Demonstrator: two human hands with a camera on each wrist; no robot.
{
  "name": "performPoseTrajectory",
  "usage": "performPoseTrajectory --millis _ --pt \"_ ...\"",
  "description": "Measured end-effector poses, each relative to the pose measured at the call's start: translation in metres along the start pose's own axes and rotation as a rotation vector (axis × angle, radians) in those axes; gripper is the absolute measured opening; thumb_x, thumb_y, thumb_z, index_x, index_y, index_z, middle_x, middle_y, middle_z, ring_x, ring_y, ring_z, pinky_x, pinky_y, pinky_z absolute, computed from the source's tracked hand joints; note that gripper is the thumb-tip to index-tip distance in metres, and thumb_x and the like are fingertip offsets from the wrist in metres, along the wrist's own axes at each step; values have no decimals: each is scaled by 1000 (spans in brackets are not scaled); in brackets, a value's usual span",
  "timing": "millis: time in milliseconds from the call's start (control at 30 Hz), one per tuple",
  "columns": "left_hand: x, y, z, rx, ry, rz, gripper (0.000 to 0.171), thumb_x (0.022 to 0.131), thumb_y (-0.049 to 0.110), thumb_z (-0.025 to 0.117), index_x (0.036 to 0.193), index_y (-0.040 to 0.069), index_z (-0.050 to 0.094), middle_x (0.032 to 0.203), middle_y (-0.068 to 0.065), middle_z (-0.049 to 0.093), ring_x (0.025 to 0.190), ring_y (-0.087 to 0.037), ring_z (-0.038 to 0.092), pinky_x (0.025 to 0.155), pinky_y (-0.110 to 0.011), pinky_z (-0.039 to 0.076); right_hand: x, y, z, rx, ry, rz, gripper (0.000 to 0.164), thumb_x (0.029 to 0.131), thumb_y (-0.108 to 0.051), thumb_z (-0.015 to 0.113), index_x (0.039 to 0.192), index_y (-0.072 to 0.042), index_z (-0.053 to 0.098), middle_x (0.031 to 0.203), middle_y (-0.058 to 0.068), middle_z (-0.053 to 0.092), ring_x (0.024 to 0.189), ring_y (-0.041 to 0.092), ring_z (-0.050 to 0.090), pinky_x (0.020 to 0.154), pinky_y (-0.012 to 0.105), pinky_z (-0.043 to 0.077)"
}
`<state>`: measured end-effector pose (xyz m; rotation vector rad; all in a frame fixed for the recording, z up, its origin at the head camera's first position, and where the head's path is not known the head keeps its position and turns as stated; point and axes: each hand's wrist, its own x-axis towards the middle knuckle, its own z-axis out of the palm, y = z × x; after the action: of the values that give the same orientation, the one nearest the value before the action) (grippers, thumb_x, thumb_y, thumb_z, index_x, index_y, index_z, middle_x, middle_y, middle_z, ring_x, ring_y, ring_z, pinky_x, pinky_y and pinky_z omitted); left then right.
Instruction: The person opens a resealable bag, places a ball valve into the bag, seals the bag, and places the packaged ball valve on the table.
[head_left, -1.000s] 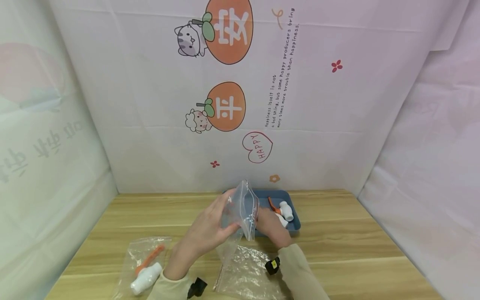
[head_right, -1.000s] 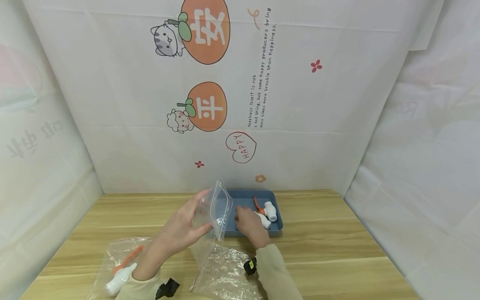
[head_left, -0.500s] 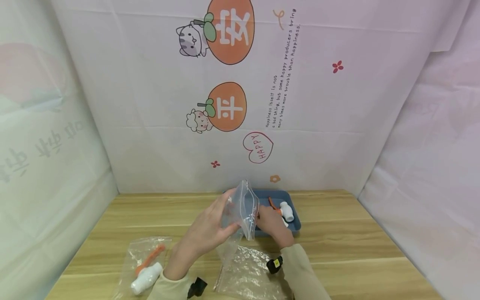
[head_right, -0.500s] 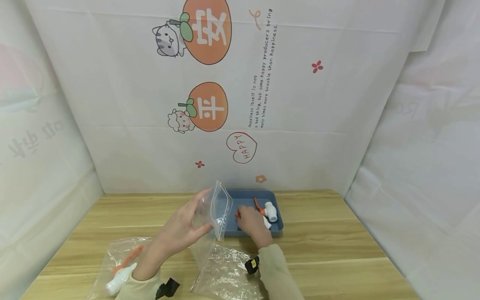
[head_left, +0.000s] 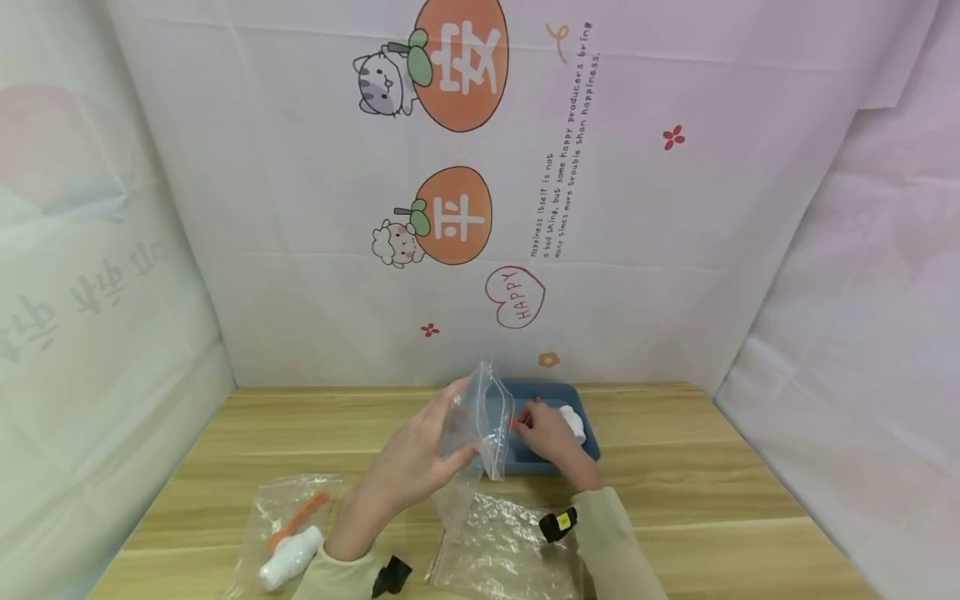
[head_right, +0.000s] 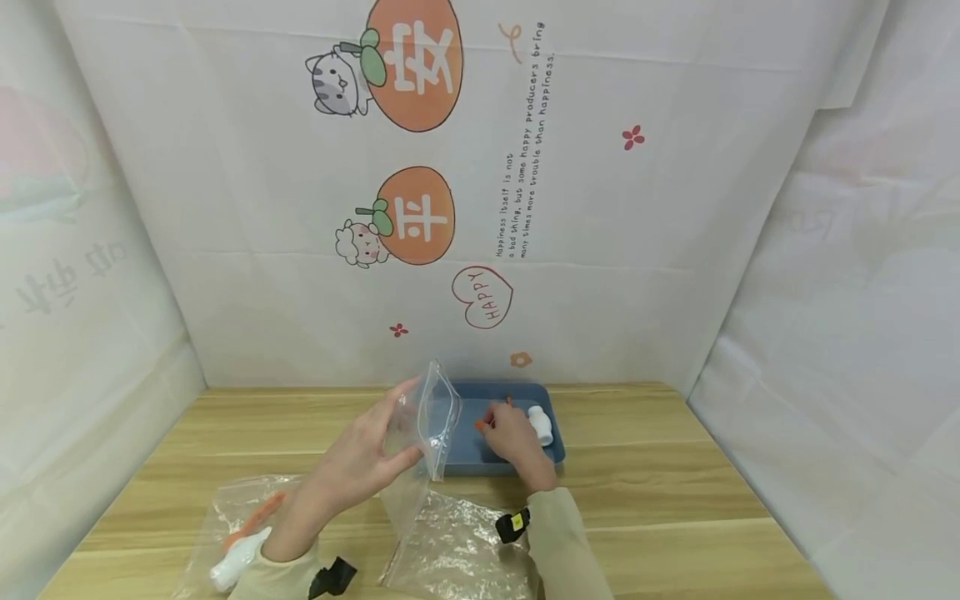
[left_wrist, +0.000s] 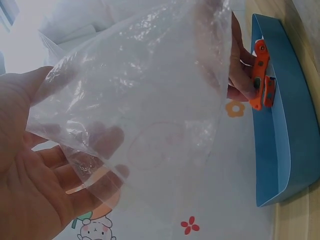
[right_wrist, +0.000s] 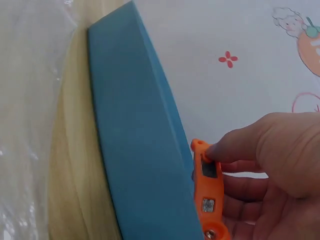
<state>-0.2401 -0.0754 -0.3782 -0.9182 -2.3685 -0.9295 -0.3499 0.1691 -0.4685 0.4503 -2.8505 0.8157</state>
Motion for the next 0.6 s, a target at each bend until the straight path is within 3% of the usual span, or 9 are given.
performPoseTrajectory --millis 200,300,600 --pt "-2 -2 -1 11 -4 -7 83 84 21 77 152 15 29 123 -6 64 99 -16 65 76 -29 55 -1 -4 2 -52 -27 1 15 92 -20 68 80 -11 66 71 0 65 56 10 52 53 26 43" --pt "0 -3 -2 16 5 3 84 84 20 78 152 14 29 119 -6 65 97 -16 65 76 -29 55 2 -4 -4 -15 -12 23 16 93 -21 68 82 -10 68 67 0 61 51 11 48 50 27 40" --pt "0 -2 -2 22 -22 -17 85 84 23 77 153 15 28 119 -5 65 94 -15 64 72 -26 53 1 20 -21 414 -23 134 17 94 -21 66 88 -5 68 67 4 61 51 13 49 47 28 42"
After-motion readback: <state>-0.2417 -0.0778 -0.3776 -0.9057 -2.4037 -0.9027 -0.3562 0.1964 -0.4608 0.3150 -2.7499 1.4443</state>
